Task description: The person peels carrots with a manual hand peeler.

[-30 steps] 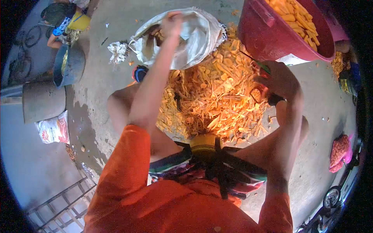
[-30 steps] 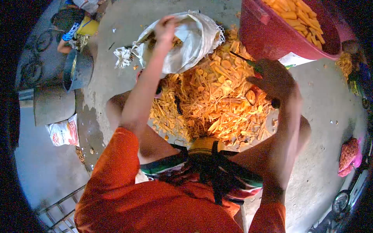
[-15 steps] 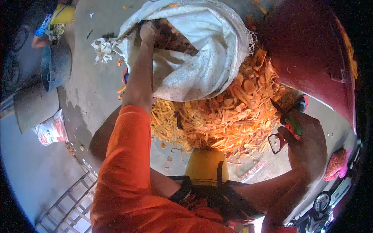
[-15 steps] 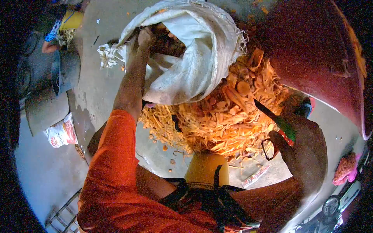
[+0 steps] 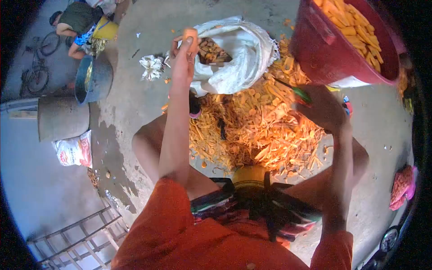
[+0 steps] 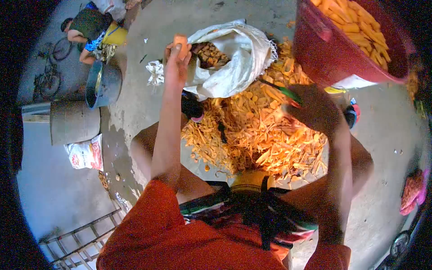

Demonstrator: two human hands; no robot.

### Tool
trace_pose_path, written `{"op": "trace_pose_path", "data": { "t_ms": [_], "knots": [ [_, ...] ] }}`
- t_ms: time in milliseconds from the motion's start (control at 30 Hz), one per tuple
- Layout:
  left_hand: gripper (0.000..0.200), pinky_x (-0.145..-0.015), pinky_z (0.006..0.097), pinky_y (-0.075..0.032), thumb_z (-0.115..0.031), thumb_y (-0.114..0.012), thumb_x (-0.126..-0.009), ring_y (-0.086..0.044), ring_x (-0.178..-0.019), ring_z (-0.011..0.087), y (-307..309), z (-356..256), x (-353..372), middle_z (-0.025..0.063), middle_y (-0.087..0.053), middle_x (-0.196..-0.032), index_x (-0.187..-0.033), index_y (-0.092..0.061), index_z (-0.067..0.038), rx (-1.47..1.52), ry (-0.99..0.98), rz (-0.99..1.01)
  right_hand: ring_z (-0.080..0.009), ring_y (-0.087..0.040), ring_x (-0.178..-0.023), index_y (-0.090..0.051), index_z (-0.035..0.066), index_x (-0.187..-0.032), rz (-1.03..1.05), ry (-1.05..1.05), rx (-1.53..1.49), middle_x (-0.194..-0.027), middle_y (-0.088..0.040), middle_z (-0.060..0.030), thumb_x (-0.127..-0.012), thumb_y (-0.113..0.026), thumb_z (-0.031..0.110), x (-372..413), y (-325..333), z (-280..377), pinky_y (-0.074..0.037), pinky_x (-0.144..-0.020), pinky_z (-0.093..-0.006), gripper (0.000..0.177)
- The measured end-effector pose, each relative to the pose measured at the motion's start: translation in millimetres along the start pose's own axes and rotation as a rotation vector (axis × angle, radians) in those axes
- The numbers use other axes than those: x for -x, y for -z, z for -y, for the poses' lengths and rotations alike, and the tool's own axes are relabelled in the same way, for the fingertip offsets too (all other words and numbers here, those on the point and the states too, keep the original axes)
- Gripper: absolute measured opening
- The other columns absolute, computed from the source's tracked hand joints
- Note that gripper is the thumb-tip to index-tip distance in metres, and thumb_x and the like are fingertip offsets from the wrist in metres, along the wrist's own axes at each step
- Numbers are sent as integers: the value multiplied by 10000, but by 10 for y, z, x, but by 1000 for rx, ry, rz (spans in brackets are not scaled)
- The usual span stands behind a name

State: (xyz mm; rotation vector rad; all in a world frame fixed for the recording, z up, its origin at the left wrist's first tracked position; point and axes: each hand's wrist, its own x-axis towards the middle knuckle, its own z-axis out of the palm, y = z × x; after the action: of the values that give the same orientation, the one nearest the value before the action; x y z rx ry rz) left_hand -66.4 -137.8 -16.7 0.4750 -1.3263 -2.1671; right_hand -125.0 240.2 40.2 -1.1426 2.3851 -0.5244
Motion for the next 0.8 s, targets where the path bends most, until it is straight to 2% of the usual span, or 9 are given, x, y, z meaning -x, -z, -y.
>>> {"op": "trace_pose_path", "data": {
  "t_ms": [67, 100, 200, 233, 267, 400, 433, 500, 800],
  "knots": [
    [232, -887, 280, -511, -109, -744, -863, -630, -1002, 156, -218, -103, 296, 56, -642, -1110, -1030, -589, -69, -68, -31, 119, -419, -612, -755, -572, 38, -931, -249, 155, -86, -805, -626, -195, -873, -680, 321, -41, -141, 113, -460, -691, -491, 308],
    [236, -886, 274, -505, -99, -740, -863, -625, -995, 146, -307, -122, 432, 56, -643, -1104, -1047, -597, -64, -140, -72, 222, -408, -615, -756, -562, 28, -930, -377, 269, -185, -797, -613, -203, -909, -654, 303, -28, -152, 202, -469, -690, -477, 292],
    [307, -872, 264, -481, -20, -773, -791, -604, -955, 120, -541, -160, 912, 35, -639, -1059, -1055, -619, -50, -279, -79, 270, -421, -604, -745, -582, -12, -923, -432, 322, -181, -772, -596, -217, -927, -631, 234, -134, -189, 368, -483, -664, -450, 250],
    [331, -868, 264, -475, 6, -784, -763, -595, -953, 114, -620, -151, 1029, 27, -636, -1043, -1048, -623, -48, -329, -115, 310, -421, -604, -745, -582, -12, -923, -442, 304, -175, -772, -596, -217, -927, -631, 234, -118, -191, 441, -483, -664, -450, 250],
    [369, -882, 269, -476, 45, -794, -723, -594, -966, 118, -668, -116, 1126, 15, -627, -1028, -1039, -627, -45, -374, -240, 313, -424, -610, -753, -599, -11, -936, -473, 317, -175, -784, -608, -221, -924, -637, 231, -105, -188, 509, -487, -667, -452, 245],
    [410, -924, 285, -481, 83, -792, -701, -597, -999, 130, -756, 43, 1304, 9, -614, -1036, -1046, -620, -55, -183, -243, 348, -421, -633, -780, -642, 18, -955, -551, 331, -153, -810, -641, -229, -900, -648, 246, -95, -290, 553, -504, -696, -480, 234],
    [410, -924, 285, -481, 83, -792, -701, -597, -999, 130, -760, 78, 1312, 9, -614, -1036, -1046, -620, -55, -180, -242, 355, -419, -639, -783, -643, 41, -938, -590, 341, -142, -793, -647, -225, -889, -637, 265, -100, -307, 547, -509, -713, -501, 229],
    [417, -937, 293, -480, 80, -795, -701, -598, -1007, 134, -771, 113, 1346, 16, -625, -1046, -1050, -615, -61, -160, -243, 295, -420, -637, -787, -641, 37, -938, -567, 359, -166, -793, -646, -225, -873, -643, 228, -94, -308, 528, -507, -716, -503, 201],
    [392, -917, 284, -484, 62, -804, -695, -598, -985, 113, -796, 111, 1258, 22, -657, -1042, -1020, -626, -63, -131, -180, 291, -421, -638, -780, -638, 38, -937, -582, 356, -143, -784, -644, -224, -863, -647, 202, -127, -295, 528, -509, -698, -505, 180]
  ]
}}
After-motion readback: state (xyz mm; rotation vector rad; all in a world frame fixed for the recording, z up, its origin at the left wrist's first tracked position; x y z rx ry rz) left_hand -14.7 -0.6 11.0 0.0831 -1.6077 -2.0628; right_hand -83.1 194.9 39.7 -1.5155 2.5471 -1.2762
